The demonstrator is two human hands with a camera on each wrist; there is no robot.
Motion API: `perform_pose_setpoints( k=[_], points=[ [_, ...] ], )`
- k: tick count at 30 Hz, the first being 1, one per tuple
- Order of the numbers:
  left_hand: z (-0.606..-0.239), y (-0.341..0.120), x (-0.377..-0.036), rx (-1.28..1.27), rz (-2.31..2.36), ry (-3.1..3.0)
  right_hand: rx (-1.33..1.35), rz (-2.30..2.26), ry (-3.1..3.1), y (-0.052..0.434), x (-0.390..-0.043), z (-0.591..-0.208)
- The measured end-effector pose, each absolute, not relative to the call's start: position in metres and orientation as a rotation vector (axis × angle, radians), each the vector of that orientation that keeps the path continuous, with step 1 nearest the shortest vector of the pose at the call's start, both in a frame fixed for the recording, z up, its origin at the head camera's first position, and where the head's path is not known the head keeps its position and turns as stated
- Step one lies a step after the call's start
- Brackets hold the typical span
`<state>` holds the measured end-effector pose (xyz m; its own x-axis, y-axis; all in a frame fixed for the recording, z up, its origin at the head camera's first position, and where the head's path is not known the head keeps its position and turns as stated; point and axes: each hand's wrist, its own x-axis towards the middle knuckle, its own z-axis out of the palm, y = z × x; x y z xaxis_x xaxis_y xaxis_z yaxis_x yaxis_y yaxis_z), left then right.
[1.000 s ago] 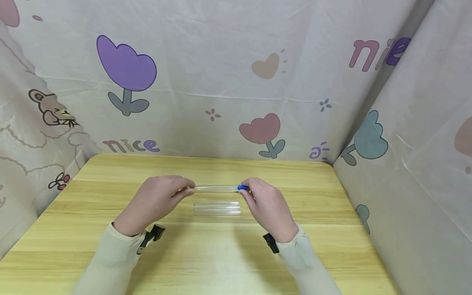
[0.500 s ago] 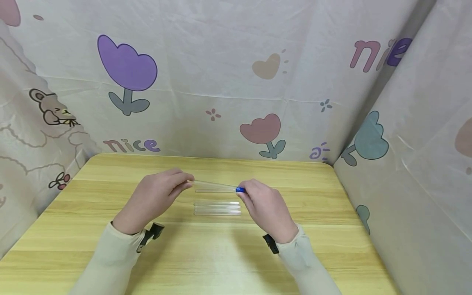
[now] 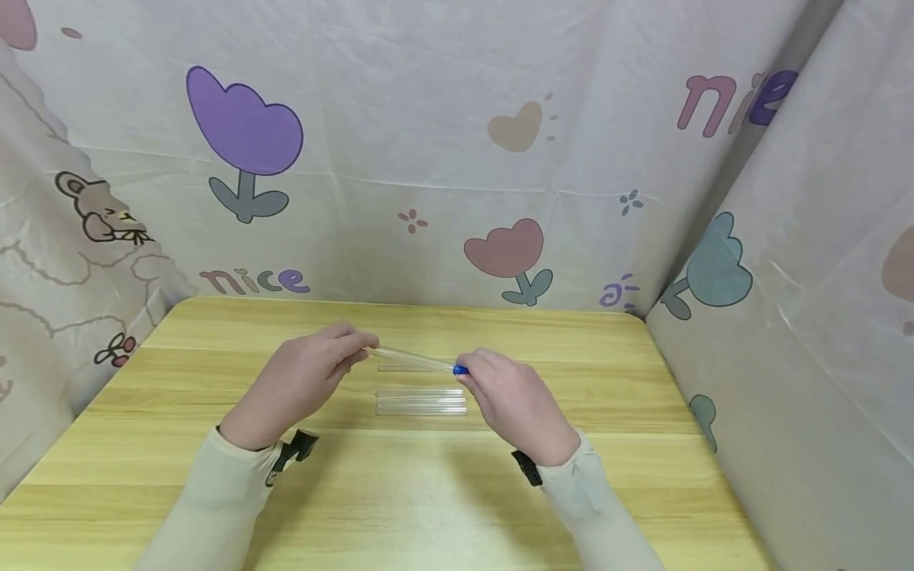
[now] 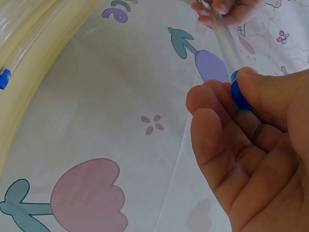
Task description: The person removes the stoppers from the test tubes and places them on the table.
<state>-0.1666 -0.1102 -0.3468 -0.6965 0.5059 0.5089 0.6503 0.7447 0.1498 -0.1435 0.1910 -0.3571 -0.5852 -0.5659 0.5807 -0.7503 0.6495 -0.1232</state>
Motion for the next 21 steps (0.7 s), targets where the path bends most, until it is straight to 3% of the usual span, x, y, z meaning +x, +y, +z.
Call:
perform_pose_setpoints(
  k=[21],
  points=[
    [-0.3446,-0.1099,-0.1660,-0.915,-0.460,-2.557,0.833,0.618,-2.329,0.1878,-0.1439,-0.3600]
  ],
)
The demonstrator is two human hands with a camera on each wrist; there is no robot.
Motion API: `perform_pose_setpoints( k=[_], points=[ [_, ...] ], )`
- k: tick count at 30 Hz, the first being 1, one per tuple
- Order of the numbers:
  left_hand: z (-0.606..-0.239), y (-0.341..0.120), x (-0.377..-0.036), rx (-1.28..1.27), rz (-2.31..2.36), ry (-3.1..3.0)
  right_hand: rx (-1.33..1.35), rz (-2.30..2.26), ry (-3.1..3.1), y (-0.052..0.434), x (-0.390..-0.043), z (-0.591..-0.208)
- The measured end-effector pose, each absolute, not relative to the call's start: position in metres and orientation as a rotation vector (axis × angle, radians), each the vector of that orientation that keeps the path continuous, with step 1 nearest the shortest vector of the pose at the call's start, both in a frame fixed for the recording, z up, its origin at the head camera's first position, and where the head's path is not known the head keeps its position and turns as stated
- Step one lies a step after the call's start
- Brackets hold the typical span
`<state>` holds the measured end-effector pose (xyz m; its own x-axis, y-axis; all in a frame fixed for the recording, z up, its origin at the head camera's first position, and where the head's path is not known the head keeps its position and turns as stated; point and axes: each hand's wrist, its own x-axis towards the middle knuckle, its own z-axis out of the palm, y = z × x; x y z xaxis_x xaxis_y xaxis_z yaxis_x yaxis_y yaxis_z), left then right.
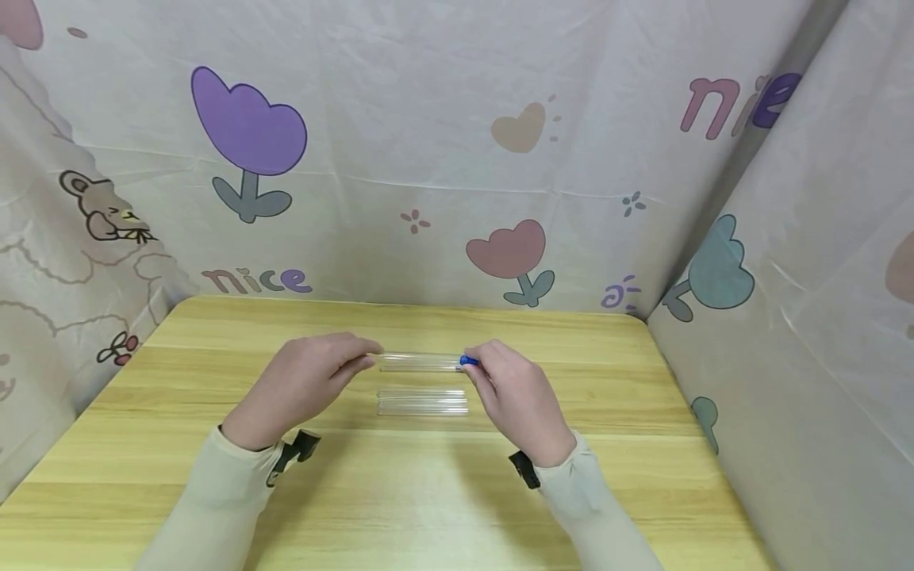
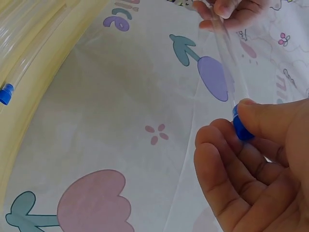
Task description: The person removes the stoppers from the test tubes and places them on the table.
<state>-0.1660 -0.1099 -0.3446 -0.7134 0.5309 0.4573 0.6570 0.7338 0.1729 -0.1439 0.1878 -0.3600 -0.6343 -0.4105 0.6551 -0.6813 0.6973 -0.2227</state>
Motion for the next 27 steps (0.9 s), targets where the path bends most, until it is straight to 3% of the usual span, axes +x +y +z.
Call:
perform_pose_setpoints(
  k=[7,27],
  points=[
    [-0.3440,-0.1104,-0.1651,-0.931,-0.477,-2.619,0.814,0.628,-2.343,0.1878,-0.1443,-0.3602],
    [-0.3471,-0.1156,-0.1673,-0.908,-0.481,-2.507,1.152,0.566,-2.315,0.1920,-0.1466,-0.3583]
  ],
)
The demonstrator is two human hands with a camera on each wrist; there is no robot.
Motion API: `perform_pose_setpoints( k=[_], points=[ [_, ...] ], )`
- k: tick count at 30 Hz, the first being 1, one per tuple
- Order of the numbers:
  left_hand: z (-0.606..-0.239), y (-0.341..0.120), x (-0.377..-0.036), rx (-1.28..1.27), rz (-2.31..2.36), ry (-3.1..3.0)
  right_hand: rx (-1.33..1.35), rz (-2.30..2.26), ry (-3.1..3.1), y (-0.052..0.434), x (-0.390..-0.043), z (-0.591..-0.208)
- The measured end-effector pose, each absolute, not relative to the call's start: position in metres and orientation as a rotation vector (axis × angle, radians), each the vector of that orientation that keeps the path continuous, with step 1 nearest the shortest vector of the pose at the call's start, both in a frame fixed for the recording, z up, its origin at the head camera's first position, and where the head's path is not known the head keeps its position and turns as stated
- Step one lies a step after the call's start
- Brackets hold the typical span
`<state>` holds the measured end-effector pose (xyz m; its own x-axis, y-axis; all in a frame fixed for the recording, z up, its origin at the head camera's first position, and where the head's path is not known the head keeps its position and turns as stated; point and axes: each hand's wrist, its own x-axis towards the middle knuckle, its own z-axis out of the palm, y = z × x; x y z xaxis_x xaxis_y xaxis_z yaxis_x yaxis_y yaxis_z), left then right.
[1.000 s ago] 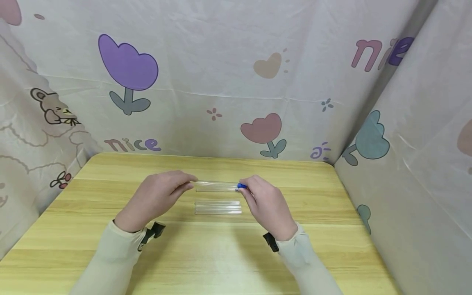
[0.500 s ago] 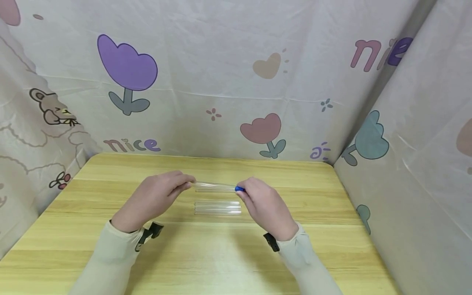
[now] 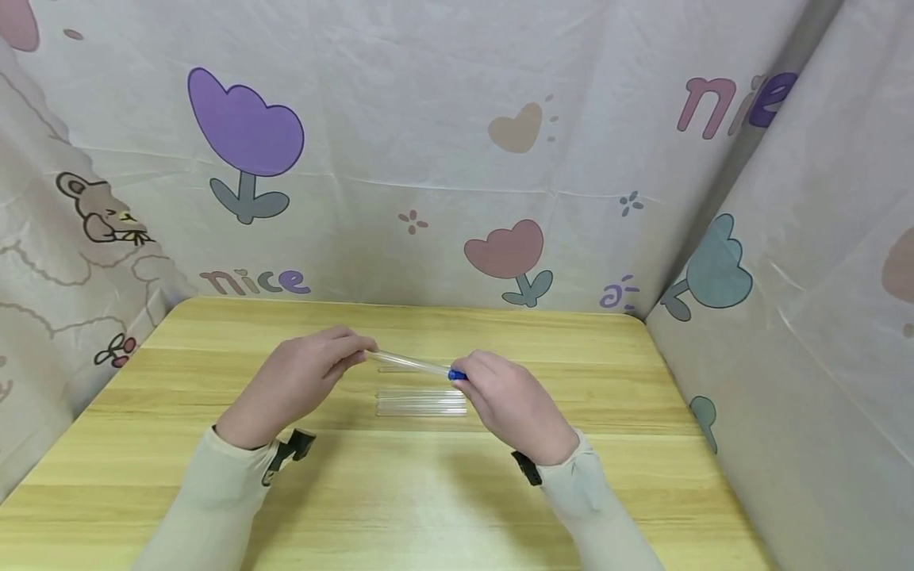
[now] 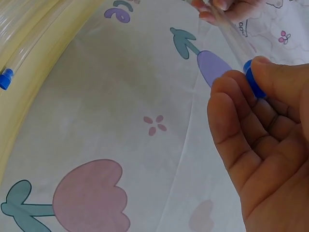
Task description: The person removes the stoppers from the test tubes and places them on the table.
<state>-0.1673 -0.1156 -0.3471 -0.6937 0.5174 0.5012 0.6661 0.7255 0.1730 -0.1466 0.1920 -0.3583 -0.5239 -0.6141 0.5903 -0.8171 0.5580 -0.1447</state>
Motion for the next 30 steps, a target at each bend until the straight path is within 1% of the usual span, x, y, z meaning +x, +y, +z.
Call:
perform_pose_setpoints(
  k=[4,13,20,25,30],
  points=[
    [-0.3470,-0.1157,-0.1669,-0.905,-0.485,-2.510,1.131,0.589,-2.334,0.1928,-0.1488,-0.3591],
    [-0.3443,-0.1140,-0.1656,-0.867,-0.491,-2.642,0.882,0.639,-2.382,0.1907,-0.1479,-0.3600],
    [-0.3430,-0.1126,-0.1640,-0.878,-0.529,-2.694,0.781,0.622,-2.385,0.1886,-0.1456,-0.3607],
    [-0.3422,-0.1116,-0.1634,-0.891,-0.535,-2.692,0.757,0.633,-2.361,0.1878,-0.1455,-0.3614],
    [-0.3418,-0.1114,-0.1640,-0.890,-0.513,-2.638,0.819,0.621,-2.335,0.1884,-0.1460,-0.3613]
  ],
)
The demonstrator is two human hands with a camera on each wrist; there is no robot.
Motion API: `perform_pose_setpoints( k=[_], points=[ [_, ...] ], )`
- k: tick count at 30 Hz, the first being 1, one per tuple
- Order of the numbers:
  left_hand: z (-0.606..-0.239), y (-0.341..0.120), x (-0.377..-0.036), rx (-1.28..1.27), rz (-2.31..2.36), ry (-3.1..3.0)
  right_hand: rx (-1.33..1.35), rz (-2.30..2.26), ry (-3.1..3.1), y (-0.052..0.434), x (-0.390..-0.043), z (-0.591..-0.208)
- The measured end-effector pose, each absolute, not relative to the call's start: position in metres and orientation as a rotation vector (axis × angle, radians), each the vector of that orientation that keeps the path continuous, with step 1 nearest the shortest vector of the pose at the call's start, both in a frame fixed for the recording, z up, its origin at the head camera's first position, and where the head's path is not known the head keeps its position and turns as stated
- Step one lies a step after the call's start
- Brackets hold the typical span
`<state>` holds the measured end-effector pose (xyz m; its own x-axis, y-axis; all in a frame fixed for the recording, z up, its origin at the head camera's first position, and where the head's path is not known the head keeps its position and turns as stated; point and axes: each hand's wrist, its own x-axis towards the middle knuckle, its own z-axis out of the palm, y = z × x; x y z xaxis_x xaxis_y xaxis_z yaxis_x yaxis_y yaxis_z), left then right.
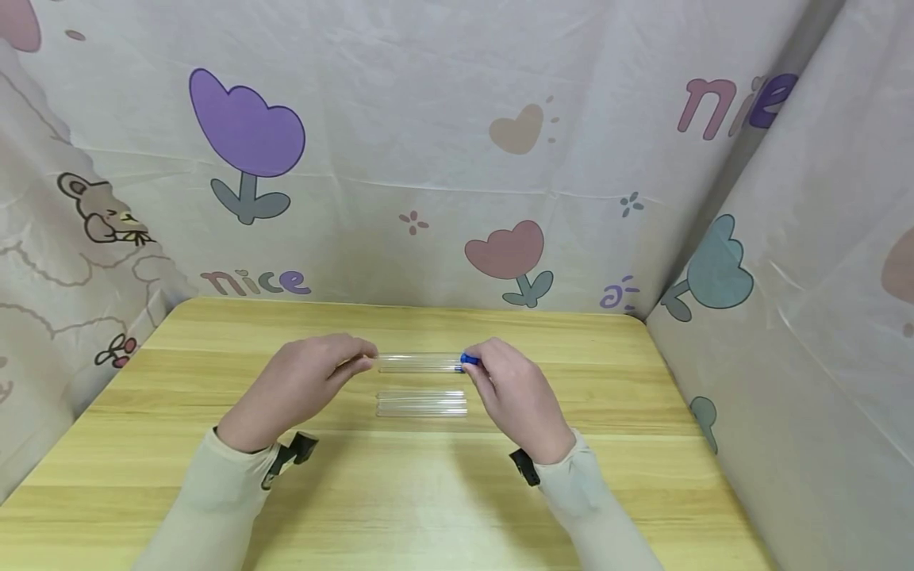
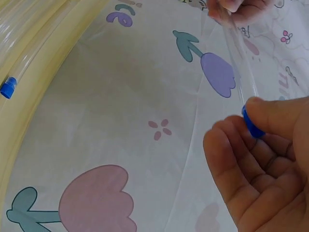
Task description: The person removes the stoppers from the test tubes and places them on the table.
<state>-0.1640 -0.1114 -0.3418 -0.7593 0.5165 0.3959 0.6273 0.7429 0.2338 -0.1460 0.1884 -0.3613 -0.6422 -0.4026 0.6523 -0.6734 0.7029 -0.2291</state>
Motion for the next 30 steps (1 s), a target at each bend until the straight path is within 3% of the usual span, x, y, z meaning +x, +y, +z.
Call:
perform_pose_setpoints(
  k=[20,30],
  points=[
    [-0.3431,-0.1171,-0.1659,-0.868,-0.438,-2.539,1.053,0.524,-2.353,0.1895,-0.1517,-0.3582],
    [-0.3437,-0.1150,-0.1650,-0.868,-0.472,-2.569,0.940,0.533,-2.310,0.1895,-0.1497,-0.3613]
  ],
)
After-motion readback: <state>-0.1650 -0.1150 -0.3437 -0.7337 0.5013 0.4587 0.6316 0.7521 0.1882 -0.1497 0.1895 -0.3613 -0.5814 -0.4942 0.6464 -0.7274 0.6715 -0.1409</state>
